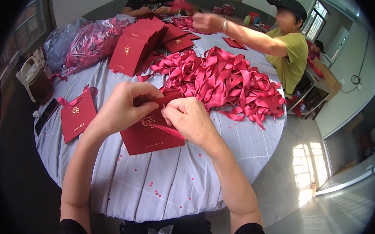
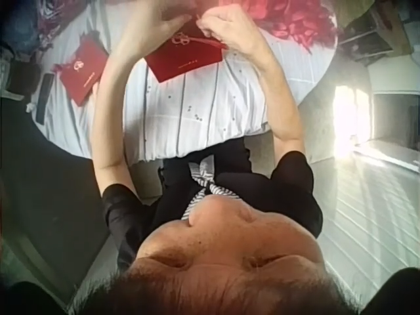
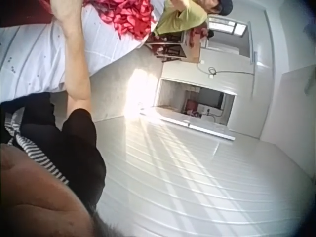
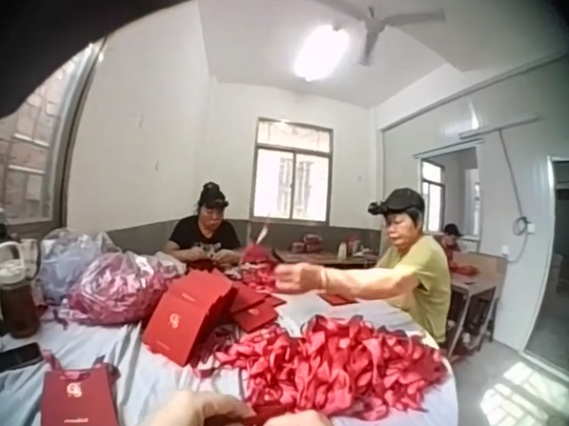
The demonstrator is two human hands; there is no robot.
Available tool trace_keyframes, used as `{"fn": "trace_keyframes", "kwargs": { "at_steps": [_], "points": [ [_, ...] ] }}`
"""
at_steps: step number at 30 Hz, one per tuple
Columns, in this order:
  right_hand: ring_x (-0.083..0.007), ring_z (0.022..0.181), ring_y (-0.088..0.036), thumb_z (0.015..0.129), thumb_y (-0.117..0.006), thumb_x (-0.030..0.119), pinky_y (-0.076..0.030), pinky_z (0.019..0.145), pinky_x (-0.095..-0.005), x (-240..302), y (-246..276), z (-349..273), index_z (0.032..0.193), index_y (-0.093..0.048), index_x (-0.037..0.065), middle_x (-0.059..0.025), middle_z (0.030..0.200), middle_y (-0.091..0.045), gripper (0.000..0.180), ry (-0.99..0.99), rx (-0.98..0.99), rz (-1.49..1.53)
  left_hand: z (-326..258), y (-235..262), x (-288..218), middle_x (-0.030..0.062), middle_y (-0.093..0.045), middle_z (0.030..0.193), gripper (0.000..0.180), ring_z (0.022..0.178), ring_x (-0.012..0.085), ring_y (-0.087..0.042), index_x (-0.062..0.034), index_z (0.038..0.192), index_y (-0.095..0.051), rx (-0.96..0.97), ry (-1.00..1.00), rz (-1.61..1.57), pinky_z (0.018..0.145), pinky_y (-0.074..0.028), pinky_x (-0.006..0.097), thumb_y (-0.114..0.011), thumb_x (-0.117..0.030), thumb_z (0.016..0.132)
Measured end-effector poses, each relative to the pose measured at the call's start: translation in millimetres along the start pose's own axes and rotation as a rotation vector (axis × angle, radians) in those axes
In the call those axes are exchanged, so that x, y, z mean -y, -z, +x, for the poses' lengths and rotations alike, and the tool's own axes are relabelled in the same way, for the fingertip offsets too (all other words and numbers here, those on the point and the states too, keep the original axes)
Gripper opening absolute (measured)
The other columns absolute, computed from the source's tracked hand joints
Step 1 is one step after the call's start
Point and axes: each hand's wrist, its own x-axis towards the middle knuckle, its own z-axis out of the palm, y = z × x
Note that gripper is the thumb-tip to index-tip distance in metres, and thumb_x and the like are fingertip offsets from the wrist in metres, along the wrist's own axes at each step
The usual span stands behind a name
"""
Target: The person assembles gift bags by inserting ribbon handles into slits on the paper bags by hand and pressing them flat on the table.
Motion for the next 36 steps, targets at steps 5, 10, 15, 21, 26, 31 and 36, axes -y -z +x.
{"fn": "trace_keyframes", "kwargs": {
  "at_steps": [5, 10, 15, 21, 26, 31, 36],
  "points": [
    [-0.0058, 0.052, -0.047, 0.08, -0.054, 0.015, -0.038, 0.049, -0.026, -1, -5, -1, 0.062, -0.057, -0.003, -0.0018, 0.052, -0.053, 0.025, -0.011, -0.062, 0.07, -1, -3, -5, 0.0165, -0.066, 0.073, 0.018, 0.067, 0.0264, -0.067, 0.0022, 0.089, -0.065, -0.033, -0.036, 0.039, 0.065, -0.051, 0.034, -0.058, -0.001, 0.073],
    [-0.0111, 0.051, -0.049, 0.083, -0.053, 0.012, -0.039, 0.051, -0.0331, -7, -8, 0, 0.066, -0.054, -0.004, -0.0133, 0.054, -0.047, 0.023, 0.047, -0.144, -0.052, -2, -7, -12, 0.0164, -0.066, 0.074, 0.018, 0.069, 0.0295, -0.066, 0.0019, 0.089, -0.064, -0.027, -0.081, 0.111, 0.067, -0.05, 0.036, -0.057, -0.001, 0.073],
    [-0.0212, 0.051, -0.054, 0.087, -0.056, 0.015, -0.042, 0.053, -0.0368, -4, -6, -3, 0.077, -0.059, -0.003, -0.0178, 0.06, -0.055, 0.021, 0.148, -0.155, -0.091, -2, -7, -8, 0.0169, -0.065, 0.076, 0.019, 0.074, 0.0317, -0.063, 0.0009, 0.091, -0.063, -0.099, -0.203, 0.13, 0.071, -0.049, 0.039, -0.058, 0.0, 0.073],
    [-0.0319, 0.056, -0.059, 0.086, -0.062, 0.021, -0.047, 0.056, -0.0397, 3, -9, -10, 0.08, -0.064, -0.001, -0.0164, 0.061, -0.059, 0.023, 0.165, -0.21, -0.268, -4, -1, -17, 0.0153, -0.066, 0.086, 0.025, 0.077, 0.0264, -0.065, 0.0037, 0.097, -0.063, -0.033, -0.236, 0.228, 0.072, -0.051, 0.033, -0.06, 0.01, 0.074],
    [-0.0307, 0.066, -0.06, 0.078, -0.071, 0.018, -0.047, 0.058, -0.0416, 11, -10, -12, 0.086, -0.06, 0.005, -0.01, 0.074, -0.059, 0.019, 0.325, -0.428, -0.555, -5, -1, -10, 0.0158, -0.064, 0.077, 0.02, 0.077, 0.0324, -0.061, 0.0, 0.092, -0.062, -0.067, -0.234, 0.193, 0.071, -0.048, 0.04, -0.058, 0.003, 0.073],
    [-0.0272, 0.091, -0.05, 0.071, -0.075, 0.013, -0.041, 0.08, -0.0385, 11, 7, -10, 0.093, -0.057, 0.006, -0.0108, 0.094, -0.048, 0.029, 0.463, -0.33, -0.586, -3, -5, -14, 0.0141, -0.063, 0.078, 0.022, 0.078, 0.0322, -0.061, -0.001, 0.094, -0.054, -0.071, -0.274, 0.21, 0.07, -0.046, 0.041, -0.059, 0.004, 0.073],
    [-0.0264, 0.093, -0.049, 0.076, -0.072, 0.019, -0.04, 0.083, -0.0392, 14, 14, -11, 0.089, -0.063, 0.004, -0.0108, 0.094, -0.049, 0.021, 0.471, -0.262, -0.657, -5, -5, -14, 0.0124, -0.063, 0.079, 0.028, 0.079, 0.031, -0.061, -0.0025, 0.093, -0.046, -0.078, -0.327, 0.234, 0.069, -0.043, 0.04, -0.059, 0.007, 0.071]
  ]
}}
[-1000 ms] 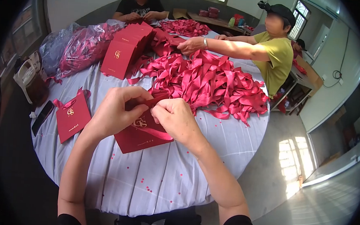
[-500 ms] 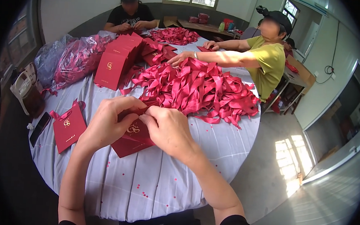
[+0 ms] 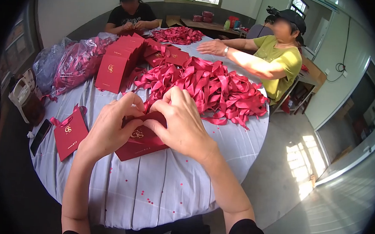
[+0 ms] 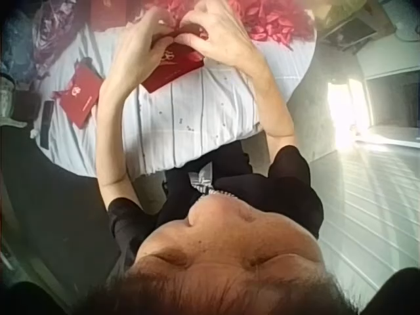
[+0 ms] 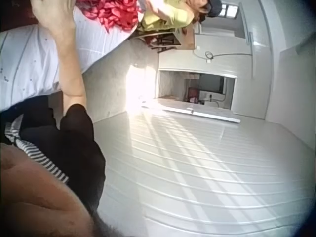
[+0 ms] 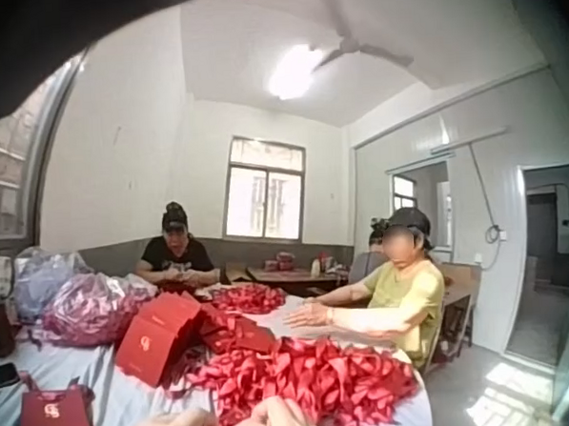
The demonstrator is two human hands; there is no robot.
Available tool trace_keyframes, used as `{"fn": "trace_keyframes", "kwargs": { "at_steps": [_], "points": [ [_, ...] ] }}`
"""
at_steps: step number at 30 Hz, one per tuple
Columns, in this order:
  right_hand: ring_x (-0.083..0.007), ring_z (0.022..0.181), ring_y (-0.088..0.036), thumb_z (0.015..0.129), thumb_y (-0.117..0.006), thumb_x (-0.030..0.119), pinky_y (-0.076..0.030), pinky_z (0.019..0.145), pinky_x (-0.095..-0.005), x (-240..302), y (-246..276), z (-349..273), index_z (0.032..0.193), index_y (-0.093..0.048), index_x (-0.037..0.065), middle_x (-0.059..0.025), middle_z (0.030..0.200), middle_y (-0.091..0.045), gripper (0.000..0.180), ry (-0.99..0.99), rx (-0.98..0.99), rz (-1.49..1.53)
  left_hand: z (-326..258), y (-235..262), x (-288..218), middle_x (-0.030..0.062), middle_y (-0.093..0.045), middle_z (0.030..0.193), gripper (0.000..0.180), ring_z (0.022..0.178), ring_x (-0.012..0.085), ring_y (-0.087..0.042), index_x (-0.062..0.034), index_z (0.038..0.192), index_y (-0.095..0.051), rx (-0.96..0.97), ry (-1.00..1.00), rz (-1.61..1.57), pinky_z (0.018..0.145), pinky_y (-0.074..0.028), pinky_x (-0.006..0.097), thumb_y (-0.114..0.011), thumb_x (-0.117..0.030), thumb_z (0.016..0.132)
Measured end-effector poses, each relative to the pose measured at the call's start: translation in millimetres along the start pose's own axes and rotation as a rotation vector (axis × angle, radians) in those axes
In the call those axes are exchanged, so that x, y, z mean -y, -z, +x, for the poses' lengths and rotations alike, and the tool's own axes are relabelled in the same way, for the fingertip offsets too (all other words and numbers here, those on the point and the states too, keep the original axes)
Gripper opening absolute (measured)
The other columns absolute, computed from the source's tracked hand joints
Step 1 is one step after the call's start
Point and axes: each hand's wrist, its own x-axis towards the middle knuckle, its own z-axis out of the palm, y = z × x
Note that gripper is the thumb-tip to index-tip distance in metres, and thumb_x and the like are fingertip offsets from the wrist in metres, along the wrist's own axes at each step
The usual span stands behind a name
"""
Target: The person assembles gift bags by inserting ribbon handles into slits on the paper bags by hand and pressing them flat on the table.
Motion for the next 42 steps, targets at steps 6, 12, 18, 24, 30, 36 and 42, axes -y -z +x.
{"fn": "trace_keyframes", "kwargs": {
  "at_steps": [6, 12, 18, 24, 30, 36, 42],
  "points": [
    [-0.0251, 0.107, -0.046, 0.09, -0.056, 0.024, -0.037, 0.094, -0.0339, -15, 17, 29, 0.091, -0.065, 0.001, -0.0116, 0.106, -0.047, 0.024, -0.035, 0.44, 0.152, -1, 5, -5, 0.01, -0.063, 0.078, 0.033, 0.083, 0.0291, -0.06, -0.0038, 0.093, -0.044, 0.051, -0.048, 0.139, 0.075, -0.041, 0.038, -0.063, 0.006, 0.069],
    [-0.0202, 0.102, -0.049, 0.086, -0.059, 0.025, -0.043, 0.087, -0.0309, -1, 33, 59, 0.093, -0.068, 0.003, -0.0093, 0.099, -0.049, 0.025, -0.167, 0.794, 0.165, -1, 13, -8, 0.0117, -0.06, 0.086, 0.029, 0.084, 0.0319, -0.057, 0.0001, 0.091, -0.049, 0.106, -0.025, 0.026, 0.075, -0.042, 0.038, -0.069, 0.004, 0.071],
    [-0.011, 0.065, -0.055, 0.082, -0.062, 0.025, -0.044, 0.063, -0.0289, -1, 36, 72, 0.089, -0.069, 0.002, -0.0062, 0.069, -0.063, 0.026, -0.238, 0.931, 0.174, 0, 13, -13, 0.006, -0.062, 0.076, 0.028, 0.082, 0.0259, -0.058, -0.0051, 0.088, -0.048, 0.115, -0.13, 0.057, 0.076, -0.039, 0.037, -0.066, 0.004, 0.07],
    [-0.0086, 0.067, -0.052, 0.078, -0.067, 0.026, -0.042, 0.063, -0.0278, -1, 34, 74, 0.087, -0.072, 0.008, 0.0013, 0.069, -0.062, 0.02, -0.435, 0.912, 0.232, -2, 6, -17, 0.0061, -0.062, 0.08, 0.024, 0.079, 0.0256, -0.056, -0.0053, 0.087, -0.05, 0.102, -0.065, 0.106, 0.076, -0.039, 0.038, -0.066, 0.002, 0.072],
    [-0.0141, 0.082, -0.061, 0.073, -0.071, 0.027, -0.045, 0.078, -0.032, -4, 33, 89, 0.095, -0.073, 0.007, -0.0045, 0.085, -0.069, 0.029, -0.289, 1.063, 0.1, 0, 3, -26, 0.0109, -0.061, 0.079, 0.02, 0.081, 0.0279, -0.056, -0.0016, 0.087, -0.053, 0.102, -0.018, 0.182, 0.077, -0.042, 0.036, -0.065, 0.005, 0.072],
    [-0.0121, 0.081, -0.06, 0.075, -0.07, 0.017, -0.044, 0.08, -0.0285, -16, 15, 72, 0.09, -0.073, 0.001, -0.0053, 0.082, -0.07, 0.022, -0.418, 0.846, 0.402, -4, 1, -21, 0.016, -0.061, 0.079, 0.022, 0.077, 0.0345, -0.06, -0.0002, 0.092, -0.049, 0.082, 0.025, 0.077, 0.068, -0.046, 0.038, -0.063, 0.006, 0.075],
    [-0.0066, 0.069, -0.056, 0.077, -0.069, 0.016, -0.043, 0.066, -0.0251, -28, 5, 46, 0.082, -0.072, -0.001, -0.0025, 0.072, -0.067, 0.018, -0.391, 0.602, 0.578, -1, -1, -16, 0.0199, -0.061, 0.08, 0.025, 0.075, 0.0384, -0.06, 0.0011, 0.093, -0.048, 0.115, 0.045, -0.057, 0.065, -0.047, 0.041, -0.06, 0.01, 0.073]
  ]
}}
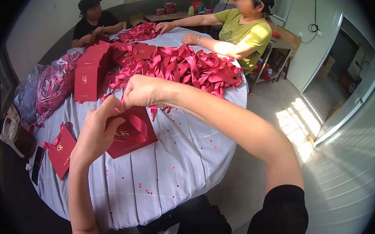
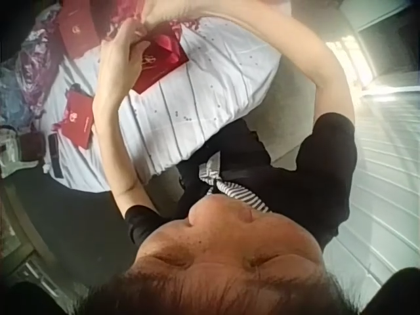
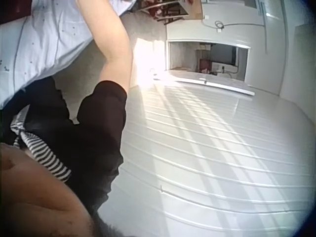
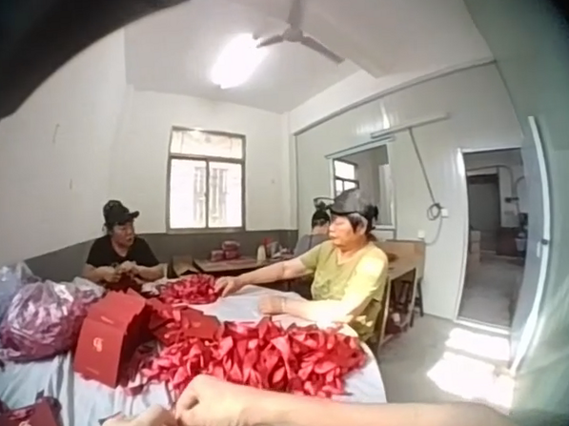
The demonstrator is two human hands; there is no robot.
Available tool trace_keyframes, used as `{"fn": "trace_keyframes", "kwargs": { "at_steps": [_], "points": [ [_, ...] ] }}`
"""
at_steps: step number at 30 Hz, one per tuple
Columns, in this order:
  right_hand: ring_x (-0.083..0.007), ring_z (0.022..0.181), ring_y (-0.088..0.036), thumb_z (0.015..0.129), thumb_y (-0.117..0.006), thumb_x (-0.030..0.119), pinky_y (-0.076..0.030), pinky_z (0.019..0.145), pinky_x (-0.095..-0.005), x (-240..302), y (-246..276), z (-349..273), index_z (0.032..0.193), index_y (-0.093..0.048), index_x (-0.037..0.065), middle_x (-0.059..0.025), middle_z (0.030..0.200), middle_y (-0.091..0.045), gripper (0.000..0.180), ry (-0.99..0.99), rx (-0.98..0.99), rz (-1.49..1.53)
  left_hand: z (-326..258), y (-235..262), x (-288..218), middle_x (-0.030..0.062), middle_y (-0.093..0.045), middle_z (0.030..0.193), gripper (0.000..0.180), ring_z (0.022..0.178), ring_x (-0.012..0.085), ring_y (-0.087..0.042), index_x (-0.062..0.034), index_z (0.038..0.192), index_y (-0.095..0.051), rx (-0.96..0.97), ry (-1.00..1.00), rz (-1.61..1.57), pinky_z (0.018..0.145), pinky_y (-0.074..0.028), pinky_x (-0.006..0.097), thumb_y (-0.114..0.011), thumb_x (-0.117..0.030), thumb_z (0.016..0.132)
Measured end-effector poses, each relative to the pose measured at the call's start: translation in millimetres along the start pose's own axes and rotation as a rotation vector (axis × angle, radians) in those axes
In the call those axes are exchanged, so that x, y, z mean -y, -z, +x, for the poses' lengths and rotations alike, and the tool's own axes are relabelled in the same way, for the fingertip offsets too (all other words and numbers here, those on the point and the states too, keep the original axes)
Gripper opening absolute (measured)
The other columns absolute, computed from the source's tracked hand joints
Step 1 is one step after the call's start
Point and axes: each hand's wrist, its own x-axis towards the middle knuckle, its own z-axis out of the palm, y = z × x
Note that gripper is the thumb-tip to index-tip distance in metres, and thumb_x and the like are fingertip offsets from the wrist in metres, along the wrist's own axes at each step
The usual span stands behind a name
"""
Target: The person assembles gift bags by inserting ribbon handles into slits on the paper bags by hand and pressing them flat on the table.
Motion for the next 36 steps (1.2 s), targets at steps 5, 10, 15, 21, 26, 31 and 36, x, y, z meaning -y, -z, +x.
{"fn": "trace_keyframes", "kwargs": {
  "at_steps": [5, 10, 15, 21, 26, 31, 36],
  "points": [
    [-0.0078, 0.074, -0.059, 0.08, -0.066, 0.012, -0.046, 0.07, -0.025, -6, 0, 3, 0.083, -0.071, -0.002, -0.0054, 0.078, -0.068, 0.015, 0.014, -0.176, 0.116, 1, 0, -3, 0.019, -0.061, 0.078, 0.023, 0.075, 0.0371, -0.061, 0.0004, 0.092, -0.047, 0.035, 0.027, -0.042, 0.064, -0.047, 0.04, -0.059, 0.009, 0.075],
    [-0.0115, 0.083, -0.062, 0.088, -0.063, 0.012, -0.048, 0.079, -0.025, 3, 21, 5, 0.089, -0.068, -0.003, -0.0076, 0.084, -0.068, 0.016, 0.157, -0.204, 0.274, 1, -2, -7, 0.0193, -0.058, 0.075, 0.021, 0.071, 0.0377, -0.06, 0.0011, 0.091, -0.045, 0.013, 0.061, -0.014, 0.061, -0.046, 0.039, -0.058, 0.009, 0.077],
    [-0.011, 0.08, -0.061, 0.086, -0.064, 0.011, -0.048, 0.077, -0.0247, -1, 27, 15, 0.086, -0.068, -0.004, -0.0073, 0.083, -0.067, 0.015, 0.185, -0.416, 0.256, 2, -2, -7, 0.0205, -0.058, 0.077, 0.019, 0.071, 0.0387, -0.06, 0.0019, 0.091, -0.045, 0.044, 0.074, -0.031, 0.061, -0.046, 0.04, -0.057, 0.01, 0.078],
    [-0.0095, 0.078, -0.059, 0.086, -0.063, 0.012, -0.047, 0.074, -0.0234, -9, 35, 19, 0.087, -0.068, -0.004, -0.0064, 0.082, -0.067, 0.016, 0.259, -0.587, 0.351, 0, -2, -9, 0.0208, -0.06, 0.08, 0.015, 0.077, 0.0389, -0.059, 0.0026, 0.092, -0.047, 0.072, 0.058, 0.079, 0.066, -0.046, 0.042, -0.057, 0.007, 0.081],
    [-0.0075, 0.077, -0.058, 0.088, -0.062, 0.013, -0.046, 0.071, -0.0211, -17, 34, 20, 0.092, -0.067, -0.004, -0.004, 0.083, -0.066, 0.018, 0.348, -0.588, 0.381, 3, -1, -15, 0.0196, -0.06, 0.077, 0.016, 0.075, 0.0372, -0.059, 0.0024, 0.091, -0.049, 0.123, 0.099, 0.068, 0.065, -0.045, 0.042, -0.061, -0.002, 0.083],
    [-0.0089, 0.074, -0.057, 0.097, -0.05, 0.032, -0.046, 0.059, -0.0231, -30, 23, 11, 0.099, -0.064, 0.001, -0.0028, 0.081, -0.06, 0.034, 0.238, -0.49, 0.283, -1, -6, -8, 0.0177, -0.06, 0.075, 0.021, 0.074, 0.0361, -0.058, 0.0015, 0.091, -0.049, 0.058, 0.067, 0.107, 0.066, -0.044, 0.042, -0.065, -0.006, 0.081],
    [-0.0167, 0.063, -0.06, 0.092, -0.028, 0.068, -0.048, 0.058, -0.0299, -43, 14, -21, 0.08, -0.067, -0.003, -0.0099, 0.071, -0.064, 0.082, -0.091, -0.202, 0.09, 0, -7, -10, 0.0175, -0.06, 0.076, 0.02, 0.074, 0.0359, -0.058, 0.0009, 0.09, -0.049, 0.045, 0.06, 0.12, 0.066, -0.044, 0.042, -0.065, -0.005, 0.08]
  ]
}}
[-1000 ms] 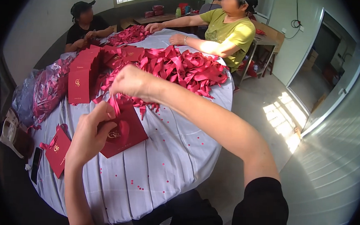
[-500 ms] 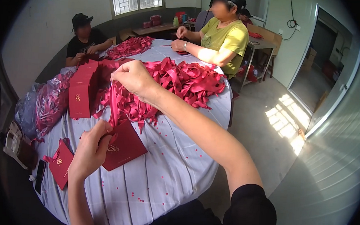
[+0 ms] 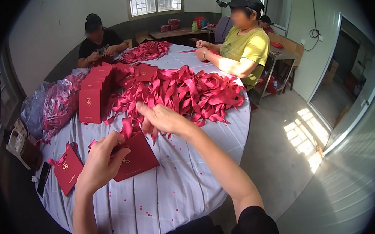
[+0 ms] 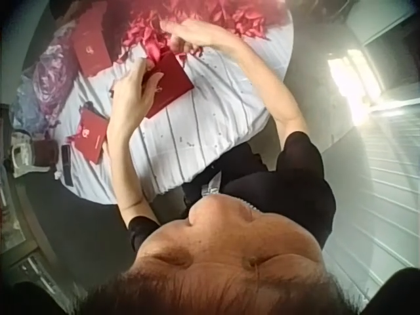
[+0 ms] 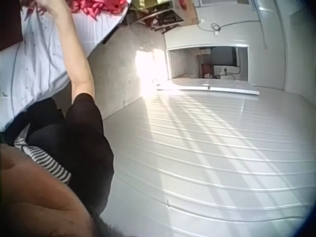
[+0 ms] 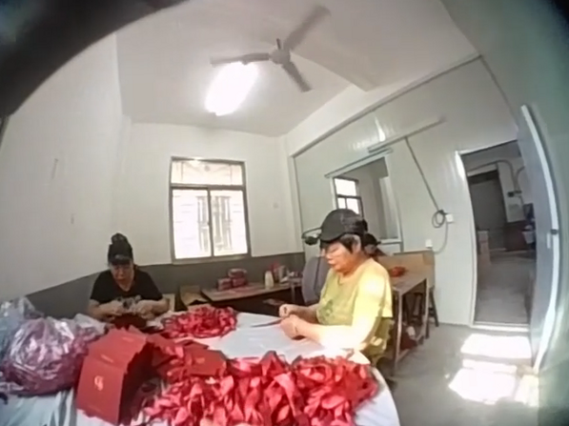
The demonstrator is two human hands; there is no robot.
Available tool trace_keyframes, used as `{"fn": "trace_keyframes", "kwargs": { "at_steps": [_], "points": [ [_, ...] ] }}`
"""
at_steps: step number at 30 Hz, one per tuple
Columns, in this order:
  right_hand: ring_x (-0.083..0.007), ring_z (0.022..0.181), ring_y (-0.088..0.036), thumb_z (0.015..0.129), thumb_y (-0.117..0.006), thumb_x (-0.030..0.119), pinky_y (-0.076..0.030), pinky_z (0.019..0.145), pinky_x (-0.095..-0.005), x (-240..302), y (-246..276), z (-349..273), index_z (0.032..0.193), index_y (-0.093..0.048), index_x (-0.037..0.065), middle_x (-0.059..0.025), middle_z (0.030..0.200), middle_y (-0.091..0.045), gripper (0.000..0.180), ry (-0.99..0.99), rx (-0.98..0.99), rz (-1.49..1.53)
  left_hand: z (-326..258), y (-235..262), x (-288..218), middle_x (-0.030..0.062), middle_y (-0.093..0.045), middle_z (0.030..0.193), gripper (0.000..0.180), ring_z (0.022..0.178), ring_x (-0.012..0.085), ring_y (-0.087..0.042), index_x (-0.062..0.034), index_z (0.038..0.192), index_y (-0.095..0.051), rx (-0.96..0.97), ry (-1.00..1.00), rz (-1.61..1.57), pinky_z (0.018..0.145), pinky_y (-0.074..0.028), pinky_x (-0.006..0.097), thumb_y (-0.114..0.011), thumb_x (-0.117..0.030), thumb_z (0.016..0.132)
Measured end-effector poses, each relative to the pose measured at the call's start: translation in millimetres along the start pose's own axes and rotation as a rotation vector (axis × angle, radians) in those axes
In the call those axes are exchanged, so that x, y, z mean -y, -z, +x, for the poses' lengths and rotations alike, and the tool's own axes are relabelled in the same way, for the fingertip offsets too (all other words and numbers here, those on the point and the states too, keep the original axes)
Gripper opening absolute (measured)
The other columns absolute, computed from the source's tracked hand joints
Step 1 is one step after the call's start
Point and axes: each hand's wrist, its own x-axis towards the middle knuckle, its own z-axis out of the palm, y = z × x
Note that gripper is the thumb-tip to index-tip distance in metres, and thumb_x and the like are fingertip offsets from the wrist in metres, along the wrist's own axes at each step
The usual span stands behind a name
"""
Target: The person assembles gift bags by inserting ribbon handles into slits on the paper bags by hand and pressing them flat on the table.
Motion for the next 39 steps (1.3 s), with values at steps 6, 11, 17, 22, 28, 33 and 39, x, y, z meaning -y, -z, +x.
{"fn": "trace_keyframes", "kwargs": {
  "at_steps": [6, 11, 17, 22, 28, 33, 39],
  "points": [
    [-0.0046, 0.066, -0.046, 0.093, -0.05, 0.052, -0.041, 0.062, -0.0245, -17, -29, 1, 0.079, -0.065, 0.007, 0.0053, 0.07, -0.051, 0.05, 0.147, 0.115, 0.39, 1, 0, -1, 0.0173, -0.06, 0.076, 0.02, 0.073, 0.0354, -0.058, 0.0006, 0.091, -0.048, 0.003, -0.002, -0.014, 0.066, -0.044, 0.043, -0.065, -0.004, 0.08],
    [-0.005, 0.075, -0.057, 0.087, -0.068, 0.02, -0.046, 0.068, -0.0213, 5, -41, -8, 0.088, -0.067, 0.003, 0.0006, 0.08, -0.063, 0.017, 0.243, -0.097, 0.55, 1, -1, 0, 0.0164, -0.059, 0.075, 0.019, 0.072, 0.0347, -0.057, 0.0003, 0.089, -0.048, -0.017, -0.006, 0.002, 0.065, -0.044, 0.042, -0.064, -0.003, 0.08],
    [-0.0056, 0.079, -0.059, 0.087, -0.067, 0.012, -0.048, 0.071, -0.0214, 13, -40, -10, 0.092, -0.066, 0.002, -0.0006, 0.084, -0.066, 0.011, 0.377, -0.172, 0.644, 1, 0, -4, 0.0146, -0.056, 0.074, 0.016, 0.072, 0.0343, -0.056, -0.0006, 0.086, -0.049, 0.0, -0.023, 0.0, 0.065, -0.044, 0.042, -0.064, -0.003, 0.079],
    [-0.0037, 0.076, -0.057, 0.086, -0.068, 0.012, -0.047, 0.068, -0.0207, 13, -33, -3, 0.092, -0.067, 0.003, 0.0015, 0.084, -0.065, 0.011, 0.365, -0.27, 0.559, 0, -1, -4, 0.0141, -0.055, 0.076, 0.016, 0.072, 0.0343, -0.056, -0.0011, 0.085, -0.049, -0.02, -0.039, 0.027, 0.065, -0.044, 0.042, -0.064, -0.003, 0.079],
    [-0.0023, 0.077, -0.055, 0.086, -0.069, 0.013, -0.044, 0.067, -0.0189, 23, -29, -4, 0.092, -0.065, 0.004, 0.0032, 0.083, -0.063, 0.012, 0.39, -0.312, 0.568, 0, -1, -2, 0.0152, -0.055, 0.078, 0.016, 0.071, 0.0339, -0.055, 0.0002, 0.088, -0.049, -0.014, -0.071, 0.046, 0.065, -0.044, 0.04, -0.063, -0.001, 0.08],
    [-0.0021, 0.078, -0.053, 0.086, -0.069, 0.013, -0.043, 0.069, -0.0191, 26, -26, -2, 0.091, -0.065, 0.004, 0.004, 0.082, -0.062, 0.012, 0.474, -0.354, 0.523, -1, -1, -1, 0.0139, -0.056, 0.079, 0.015, 0.07, 0.0338, -0.055, -0.0016, 0.087, -0.049, 0.009, -0.067, 0.053, 0.066, -0.043, 0.04, -0.062, -0.005, 0.081],
    [-0.0022, 0.069, -0.048, 0.086, -0.07, 0.02, -0.04, 0.061, -0.0199, 33, -27, -1, 0.084, -0.065, 0.003, 0.0051, 0.074, -0.059, 0.017, 0.451, -0.409, 0.499, -1, -1, -1, 0.0135, -0.056, 0.078, 0.014, 0.07, 0.0335, -0.055, -0.0021, 0.088, -0.049, 0.006, -0.075, 0.061, 0.066, -0.042, 0.04, -0.062, -0.005, 0.082]
  ]
}}
